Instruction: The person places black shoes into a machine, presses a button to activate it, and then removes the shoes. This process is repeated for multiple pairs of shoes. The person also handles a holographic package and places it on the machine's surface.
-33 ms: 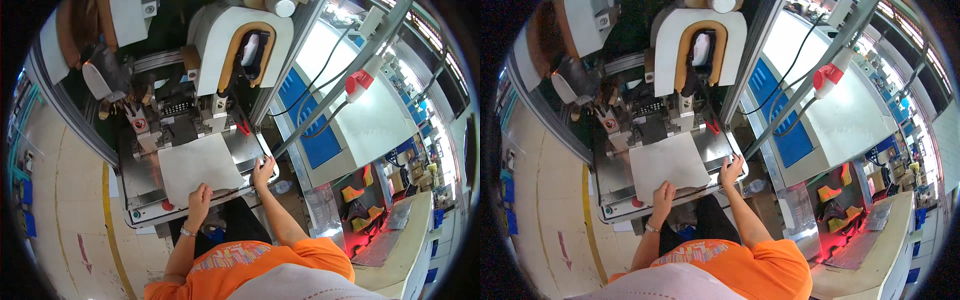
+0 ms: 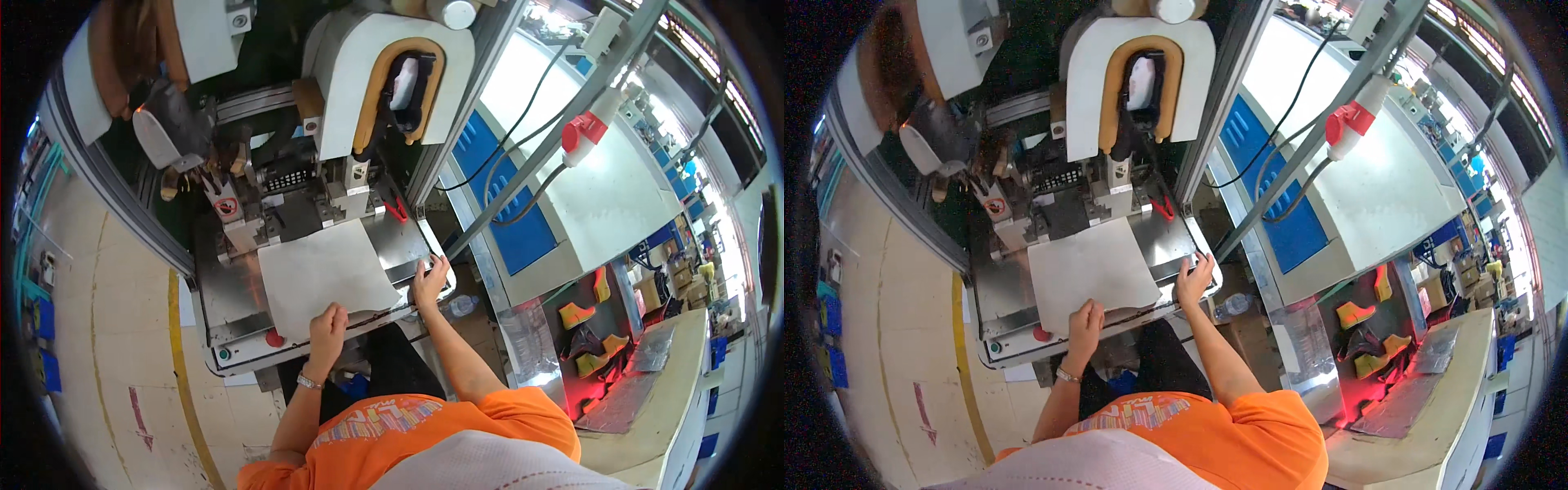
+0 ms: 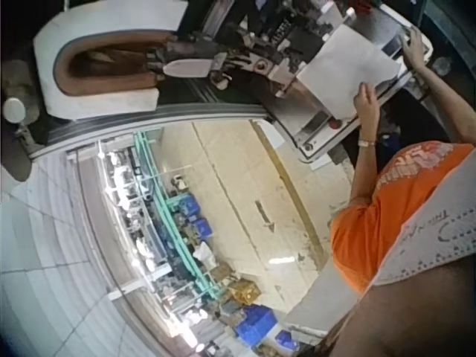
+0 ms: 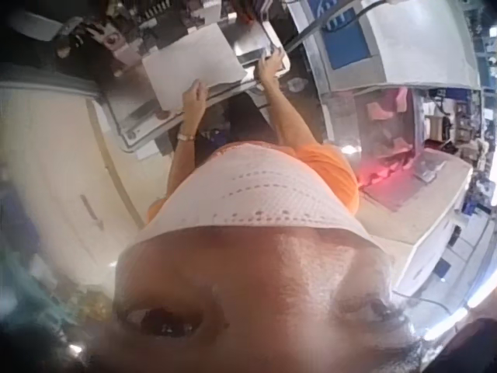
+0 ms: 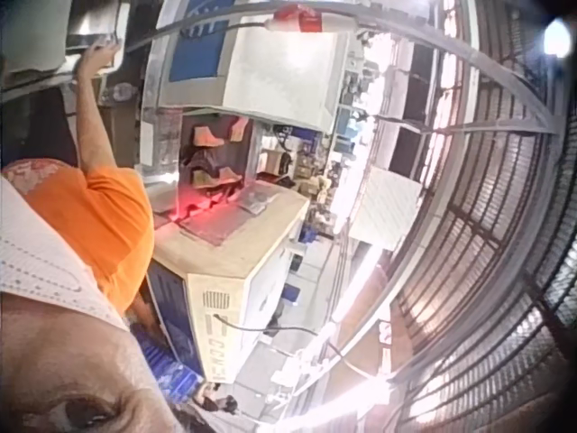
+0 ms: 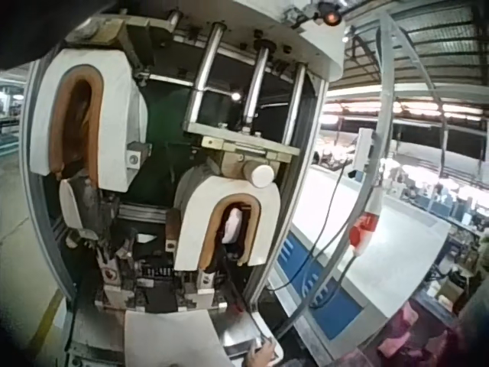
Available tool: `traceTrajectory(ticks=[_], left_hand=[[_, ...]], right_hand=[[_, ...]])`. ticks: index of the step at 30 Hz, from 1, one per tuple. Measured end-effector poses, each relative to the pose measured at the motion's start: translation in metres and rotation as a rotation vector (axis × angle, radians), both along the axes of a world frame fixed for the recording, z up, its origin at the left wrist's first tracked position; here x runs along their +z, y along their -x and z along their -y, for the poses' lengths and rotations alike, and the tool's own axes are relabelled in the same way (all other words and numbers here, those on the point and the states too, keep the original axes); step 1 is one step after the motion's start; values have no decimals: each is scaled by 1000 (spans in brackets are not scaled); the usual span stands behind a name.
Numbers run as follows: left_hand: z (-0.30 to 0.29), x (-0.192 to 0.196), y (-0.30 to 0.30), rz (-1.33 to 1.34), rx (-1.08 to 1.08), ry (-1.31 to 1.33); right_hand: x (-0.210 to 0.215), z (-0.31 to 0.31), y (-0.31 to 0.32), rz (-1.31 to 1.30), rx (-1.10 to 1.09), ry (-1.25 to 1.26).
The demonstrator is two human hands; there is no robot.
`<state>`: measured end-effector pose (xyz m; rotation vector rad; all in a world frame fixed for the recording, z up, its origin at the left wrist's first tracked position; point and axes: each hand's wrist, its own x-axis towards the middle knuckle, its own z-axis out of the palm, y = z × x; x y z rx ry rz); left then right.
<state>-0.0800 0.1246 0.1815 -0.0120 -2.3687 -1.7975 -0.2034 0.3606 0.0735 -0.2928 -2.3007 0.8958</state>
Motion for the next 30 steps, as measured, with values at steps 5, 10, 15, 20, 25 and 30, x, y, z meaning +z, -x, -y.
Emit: traceTrajectory(ticks=[5,10,15,20,25,30], left_hand=[[-8,5,-3,49,-102,-82],[-10,11,-2,-18,-177,-36],[-13,18,-4,-52,-198,30],[-20,20,-10,-73,-203,32],[-21,25,-17,-100,-214,98],[-9,35,-27,-52,-173,131]], right_hand=[[5,3,-1,1,-28,1],[4,1,-1,17,-40,17],[6,1,-3,34,-44,40],[0,1,-2,23,-30,27],[-2,-2,-1,-36,-11,22],[-4,-4,-1,-92,3,23]])
